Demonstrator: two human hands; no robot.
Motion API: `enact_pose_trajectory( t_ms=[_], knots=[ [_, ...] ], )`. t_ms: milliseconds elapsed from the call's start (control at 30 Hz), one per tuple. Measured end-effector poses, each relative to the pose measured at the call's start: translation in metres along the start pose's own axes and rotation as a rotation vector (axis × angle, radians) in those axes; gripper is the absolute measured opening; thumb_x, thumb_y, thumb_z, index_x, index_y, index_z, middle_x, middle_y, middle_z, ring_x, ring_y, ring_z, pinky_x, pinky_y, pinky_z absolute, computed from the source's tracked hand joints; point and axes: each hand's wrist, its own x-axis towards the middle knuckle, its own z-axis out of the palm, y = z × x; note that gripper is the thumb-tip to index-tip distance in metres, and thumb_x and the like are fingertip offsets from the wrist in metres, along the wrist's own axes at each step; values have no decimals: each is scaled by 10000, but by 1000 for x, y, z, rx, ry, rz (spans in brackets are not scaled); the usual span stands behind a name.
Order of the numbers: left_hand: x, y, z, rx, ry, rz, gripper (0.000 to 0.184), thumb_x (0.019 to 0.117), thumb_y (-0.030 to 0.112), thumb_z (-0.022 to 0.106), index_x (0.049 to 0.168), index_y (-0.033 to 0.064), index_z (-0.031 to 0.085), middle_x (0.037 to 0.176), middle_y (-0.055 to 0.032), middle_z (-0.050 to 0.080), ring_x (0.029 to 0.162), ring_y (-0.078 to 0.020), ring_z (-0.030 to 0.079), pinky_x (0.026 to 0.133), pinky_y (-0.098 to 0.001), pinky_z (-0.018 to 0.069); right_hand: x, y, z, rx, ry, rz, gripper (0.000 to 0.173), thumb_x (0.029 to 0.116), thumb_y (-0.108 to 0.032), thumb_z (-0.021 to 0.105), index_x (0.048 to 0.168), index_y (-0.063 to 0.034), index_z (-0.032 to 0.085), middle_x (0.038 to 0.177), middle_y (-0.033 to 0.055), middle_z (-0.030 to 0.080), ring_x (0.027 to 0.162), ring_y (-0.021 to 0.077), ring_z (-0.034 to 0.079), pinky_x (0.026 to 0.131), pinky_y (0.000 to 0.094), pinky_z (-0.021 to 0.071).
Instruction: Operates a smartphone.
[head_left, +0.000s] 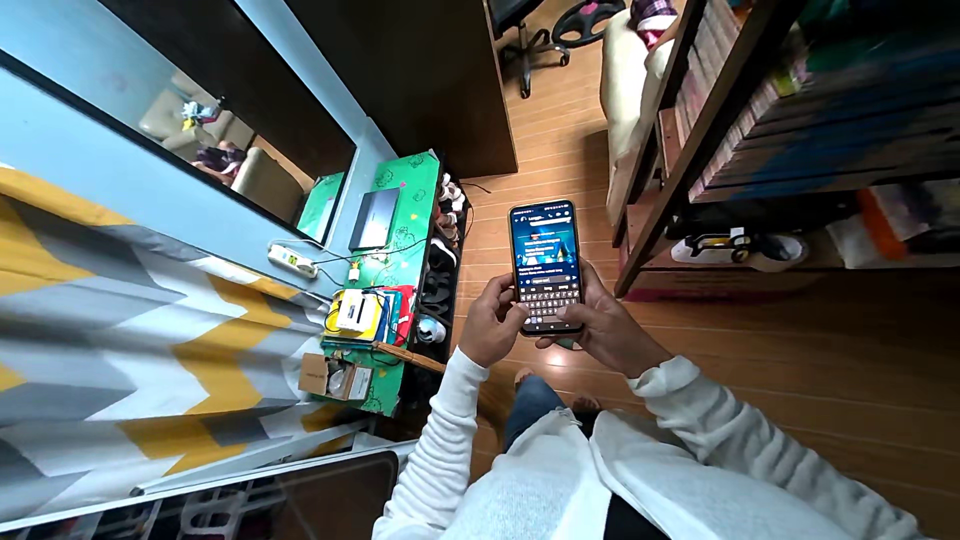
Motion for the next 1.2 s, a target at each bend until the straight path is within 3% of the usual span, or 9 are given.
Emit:
enact_pose_trajectory(
  t_ms=[267, 333, 467, 600, 733, 933, 1067, 1200],
  knots=[
    [1, 0, 1, 14, 32, 24, 406, 949, -6, 527, 1343, -96, 487, 1096, -129, 707, 891, -73, 694, 822, -266, 580, 0, 0, -1, 16, -56, -1, 829, 859, 129, 359, 1560, -260, 148, 1260, 114, 632, 956, 284, 738, 675, 428, 656],
    [1, -1, 1, 23, 36, 30, 400, 948, -9, 531, 1335, -99, 489, 1089, -129, 709, 883, -71, 695, 815, -262, 581, 0, 0, -3, 14, -63, -1, 807, 877, 117, 350, 1561, -260, 149, 1261, 113, 630, 961, 283, 737, 681, 426, 657],
    [0, 0, 1, 10, 24, 31, 417, 938, 2, 525, 1342, -96, 487, 1091, -122, 706, 889, -71, 693, 817, -268, 582, 0, -1, -2, 37, -35, 8, 626, 996, 14, 304, 1544, -274, 206, 1214, 125, 658, 911, 285, 746, 637, 405, 652],
    [1, 1, 3, 4, 5, 16, 437, 932, 18, 531, 1352, -90, 480, 1100, -114, 706, 888, -66, 691, 817, -266, 579, 0, -2, -2, 46, -4, 10, 587, 1023, -2, 270, 1544, -270, 223, 1192, 123, 664, 888, 277, 748, 611, 393, 647],
    [2, 1, 5, 5, -16, 20, 442, 929, 24, 529, 1351, -97, 479, 1106, -127, 701, 883, -76, 693, 814, -271, 583, 0, -3, -1, 15, 57, -5, 520, 1052, -52, 337, 1523, -258, 259, 1146, 123, 679, 825, 269, 753, 554, 380, 640],
    [4, 0, 6, 17, -28, 13, 427, 938, 35, 529, 1339, -102, 487, 1102, -132, 695, 869, -78, 688, 800, -271, 583, 0, -4, -2, 26, 85, -7, 524, 1029, -14, 376, 1495, -235, 280, 1106, 133, 682, 781, 269, 752, 509, 375, 628],
    [4, 1, 5, 41, -18, 7, 433, 939, 31, 525, 1351, -98, 490, 1104, -140, 699, 876, -92, 691, 806, -285, 581, 0, -4, -8, -10, -8, -14, 670, 921, 33, 469, 1494, -235, 249, 1172, 115, 666, 865, 279, 747, 609, 401, 650],
    [3, 3, 5, 36, 2, -8, 412, 932, 26, 539, 1328, -84, 501, 1088, -117, 703, 871, -70, 689, 800, -266, 580, -1, -4, -7, -36, -34, 0, 794, 853, 153, 437, 1507, -232, 203, 1217, 101, 651, 921, 273, 747, 668, 417, 659]
  ],
)
